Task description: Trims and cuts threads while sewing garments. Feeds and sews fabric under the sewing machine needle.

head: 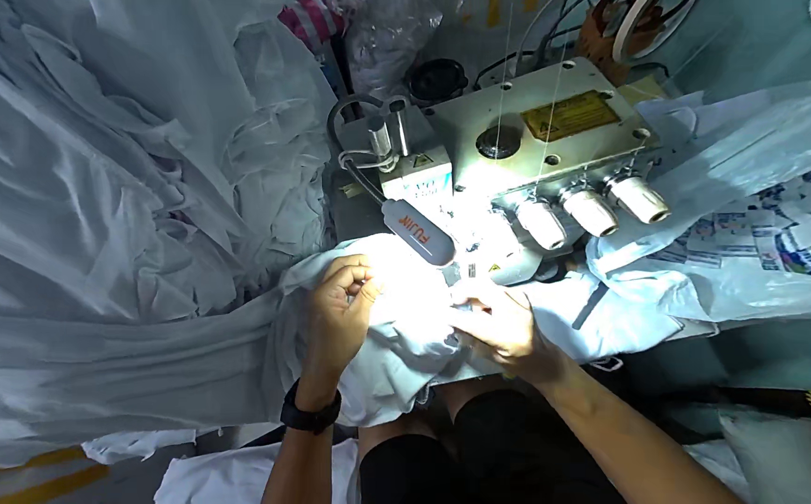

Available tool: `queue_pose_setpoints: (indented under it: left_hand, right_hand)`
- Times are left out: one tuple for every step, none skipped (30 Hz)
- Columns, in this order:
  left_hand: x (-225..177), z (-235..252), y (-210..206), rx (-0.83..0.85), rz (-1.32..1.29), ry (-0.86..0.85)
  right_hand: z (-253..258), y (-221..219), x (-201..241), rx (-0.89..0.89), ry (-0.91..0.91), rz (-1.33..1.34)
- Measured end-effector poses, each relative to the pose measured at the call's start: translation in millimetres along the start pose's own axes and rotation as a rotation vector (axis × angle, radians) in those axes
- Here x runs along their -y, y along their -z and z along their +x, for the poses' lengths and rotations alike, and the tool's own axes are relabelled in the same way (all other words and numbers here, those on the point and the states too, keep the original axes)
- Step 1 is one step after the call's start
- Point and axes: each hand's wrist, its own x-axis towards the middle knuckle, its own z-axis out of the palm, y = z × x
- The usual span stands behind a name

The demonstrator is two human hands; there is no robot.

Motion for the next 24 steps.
queue_pose_setpoints:
  left_hand:
    - [2,4,2,0.009,0.006,0.013]
    - [4,7,4,0.019,0.011,0.024]
    - [3,10,6,0.031,0.014,0.033]
    - [1,12,7,0.045,0.023,0.031]
    - [-5,11,8,0.065,0.036,0.024]
    - [-15,9,7,0.090,0.052,0.021]
    - [-26,6,5,0.110,0.067,0.018]
    - [-36,2,2,0.131,0.086,0.019]
    - [-43,-2,-2,0.155,0.111,0.023]
    - [-46,-5,-6,0.182,0.150,0.029]
    - [-45,-7,-10,0.209,0.199,0.035]
    - [-41,-8,-13,0.224,0.242,0.032]
    - [-35,-8,-16,0.223,0.272,0.021]
    - [-31,-9,-17,0.213,0.286,0.011]
    - [-29,-9,-18,0.205,0.287,0.014]
    - [-29,-9,-17,0.205,0.276,0.023]
    - [-29,-9,-16,0.209,0.266,0.030]
    - [-30,-9,-14,0.214,0.256,0.033]
    - [-30,-9,-13,0.218,0.250,0.036]
    - [-31,-9,-13,0.221,0.247,0.034]
    - [-31,-9,-12,0.226,0.242,0.030]
    - [-31,-9,-11,0.232,0.238,0.029]
    - [-31,-9,-11,0.236,0.235,0.032]
    - [-32,-9,-11,0.239,0.236,0.039]
  right_hand:
    - [-1,-1,3,-0.011,-0.004,0.015]
    - [-3,-1,6,-0.016,-0.014,0.018]
    - [-4,-2,8,-0.018,-0.024,0.015]
    - [-4,-2,9,-0.014,-0.030,0.009]
    - [-4,-1,10,-0.010,-0.031,-0.004]
    - [-3,0,11,-0.006,-0.031,-0.019]
    - [-3,0,11,-0.004,-0.032,-0.030]
    - [-4,0,12,-0.009,-0.032,-0.038]
    - [-4,-1,13,-0.019,-0.034,-0.043]
    - [-5,-1,14,-0.028,-0.038,-0.052]
    - [-5,-1,15,-0.031,-0.042,-0.059]
    - [-5,-1,16,-0.029,-0.043,-0.065]
    - [-5,-1,17,-0.025,-0.045,-0.077]
    - [-6,-1,17,-0.028,-0.046,-0.084]
    - [-6,-2,18,-0.037,-0.044,-0.087]
    - [-6,-4,18,-0.048,-0.043,-0.089]
    - [-7,-5,18,-0.052,-0.044,-0.086]
    - [-8,-5,18,-0.052,-0.049,-0.075]
    - [-9,-6,17,-0.055,-0.053,-0.063]
    - [-9,-6,17,-0.057,-0.055,-0.054]
    - [-9,-6,17,-0.059,-0.060,-0.048]
    - [-9,-6,17,-0.060,-0.063,-0.044]
    - [-9,-6,18,-0.061,-0.067,-0.045]
    - [-9,-6,19,-0.063,-0.070,-0.047]
